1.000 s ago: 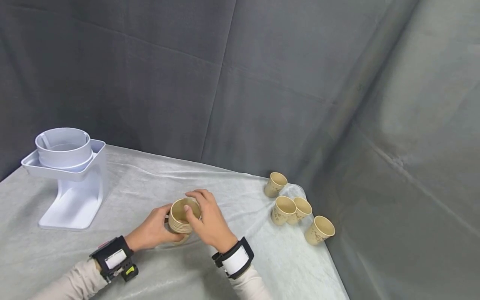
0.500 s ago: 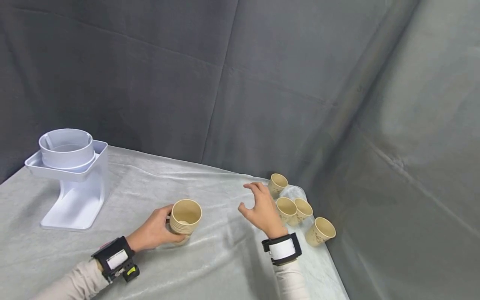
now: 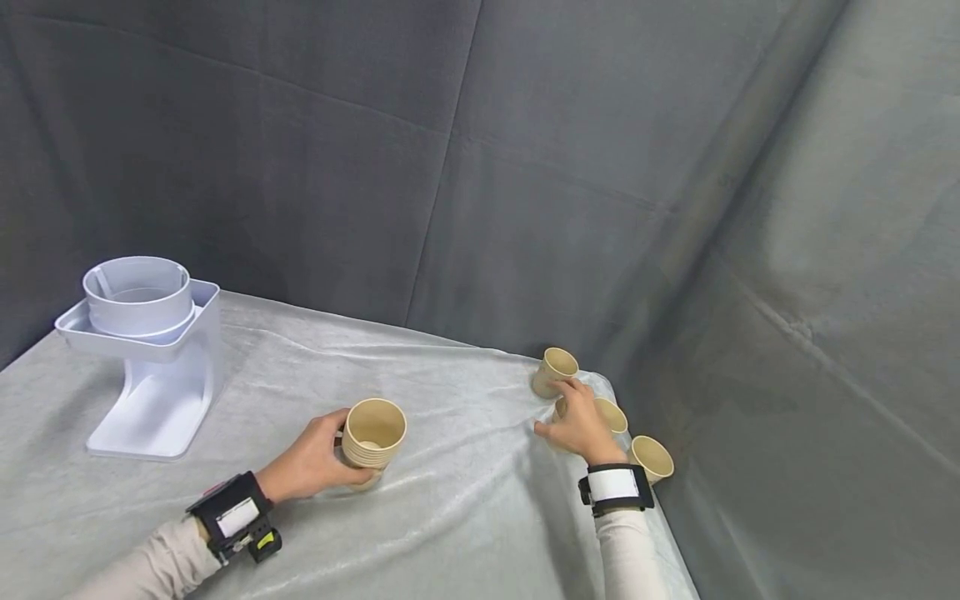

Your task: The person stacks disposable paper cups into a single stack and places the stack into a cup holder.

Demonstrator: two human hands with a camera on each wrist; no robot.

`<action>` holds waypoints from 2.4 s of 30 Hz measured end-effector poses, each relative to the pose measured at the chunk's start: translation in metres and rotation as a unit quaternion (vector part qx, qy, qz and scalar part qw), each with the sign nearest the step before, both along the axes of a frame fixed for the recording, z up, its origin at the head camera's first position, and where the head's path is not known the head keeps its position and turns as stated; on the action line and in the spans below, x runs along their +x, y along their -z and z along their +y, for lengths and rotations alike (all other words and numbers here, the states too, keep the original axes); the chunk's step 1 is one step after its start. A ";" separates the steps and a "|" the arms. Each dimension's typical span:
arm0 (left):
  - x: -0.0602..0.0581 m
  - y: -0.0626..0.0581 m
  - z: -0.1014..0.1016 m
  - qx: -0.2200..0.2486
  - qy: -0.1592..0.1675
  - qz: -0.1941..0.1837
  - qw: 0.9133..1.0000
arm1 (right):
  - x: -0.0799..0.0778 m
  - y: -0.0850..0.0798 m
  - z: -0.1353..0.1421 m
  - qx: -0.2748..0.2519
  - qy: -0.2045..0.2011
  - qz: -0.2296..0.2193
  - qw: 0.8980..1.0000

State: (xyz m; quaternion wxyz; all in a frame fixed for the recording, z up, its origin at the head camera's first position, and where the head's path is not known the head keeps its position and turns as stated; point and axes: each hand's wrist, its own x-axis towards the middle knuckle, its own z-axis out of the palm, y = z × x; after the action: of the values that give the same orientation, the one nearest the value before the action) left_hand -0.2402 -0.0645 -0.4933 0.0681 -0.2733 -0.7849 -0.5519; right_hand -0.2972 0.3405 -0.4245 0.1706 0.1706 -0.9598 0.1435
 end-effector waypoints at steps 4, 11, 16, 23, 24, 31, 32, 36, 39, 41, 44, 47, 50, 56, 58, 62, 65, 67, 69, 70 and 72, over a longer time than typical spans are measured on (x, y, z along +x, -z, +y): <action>0.000 0.001 0.000 -0.003 0.000 0.001 1.000 | -0.004 0.008 0.014 0.028 0.026 -0.029 0.999; -0.001 0.002 0.000 0.002 0.002 -0.002 1.000 | -0.014 0.021 0.032 0.028 0.033 -0.038 0.998; -0.001 0.002 0.001 -0.001 0.001 0.000 1.000 | -0.017 0.025 0.039 0.017 0.031 -0.036 0.999; -0.001 0.002 0.000 -0.002 0.000 0.004 1.000 | -0.017 0.027 0.040 0.002 0.018 -0.018 1.000; -0.001 0.002 0.000 -0.002 0.001 0.004 1.000 | -0.017 0.027 0.040 0.001 0.016 -0.015 1.000; 0.000 0.001 0.000 -0.003 0.000 -0.006 1.000 | -0.018 0.027 0.040 -0.004 0.012 -0.013 1.000; 0.000 0.001 0.000 -0.003 0.000 -0.008 1.000 | -0.018 0.027 0.040 -0.004 0.013 -0.015 1.000; 0.000 0.000 0.001 -0.003 0.000 -0.014 1.000 | -0.019 0.026 0.040 0.000 0.010 -0.016 1.000; 0.000 0.001 0.001 -0.004 -0.001 -0.013 1.000 | -0.018 0.025 0.038 -0.005 0.005 -0.016 1.000; 0.000 0.001 0.001 -0.004 -0.002 -0.011 1.000 | -0.017 0.023 0.036 -0.010 0.005 -0.018 1.000; 0.000 0.001 0.001 -0.004 -0.003 -0.010 1.000 | -0.017 0.023 0.035 -0.012 0.002 -0.017 1.000; 0.000 0.001 0.001 -0.004 -0.004 -0.010 1.000 | -0.017 0.022 0.034 -0.014 0.002 -0.015 1.000; 0.000 0.001 0.001 -0.002 -0.001 -0.011 1.000 | -0.017 0.022 0.034 -0.017 -0.004 -0.005 1.000; -0.002 0.002 0.001 0.002 0.004 -0.010 1.000 | -0.020 0.021 0.032 -0.022 -0.014 0.011 1.000; -0.002 0.002 0.001 0.001 0.003 -0.010 1.000 | -0.020 0.019 0.030 -0.027 -0.018 0.012 0.999; -0.002 0.002 0.000 -0.001 -0.001 -0.012 1.000 | -0.020 0.013 0.023 -0.035 -0.020 0.023 0.999; -0.001 0.001 0.000 -0.002 -0.003 -0.012 1.000 | -0.017 0.008 0.013 -0.044 -0.017 0.027 0.999; -0.001 0.001 -0.001 -0.003 -0.003 -0.011 1.000 | -0.014 0.003 0.005 -0.049 -0.018 0.029 0.998; -0.001 0.001 -0.001 -0.002 -0.003 -0.012 1.000 | -0.013 -0.002 -0.002 -0.055 -0.025 0.032 0.998; -0.001 0.001 -0.001 -0.001 -0.002 -0.012 1.000 | -0.012 -0.005 -0.006 -0.058 -0.031 0.035 0.997; -0.002 0.001 -0.001 -0.001 -0.001 -0.012 1.000 | -0.010 -0.011 -0.014 -0.065 -0.045 0.041 0.996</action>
State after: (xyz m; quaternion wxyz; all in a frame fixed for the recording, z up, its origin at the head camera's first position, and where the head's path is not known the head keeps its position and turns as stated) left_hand -0.2420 -0.0655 -0.4945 0.0593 -0.2660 -0.7866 -0.5541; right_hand -0.3075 0.3264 -0.4139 0.2142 0.2078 -0.9318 0.2064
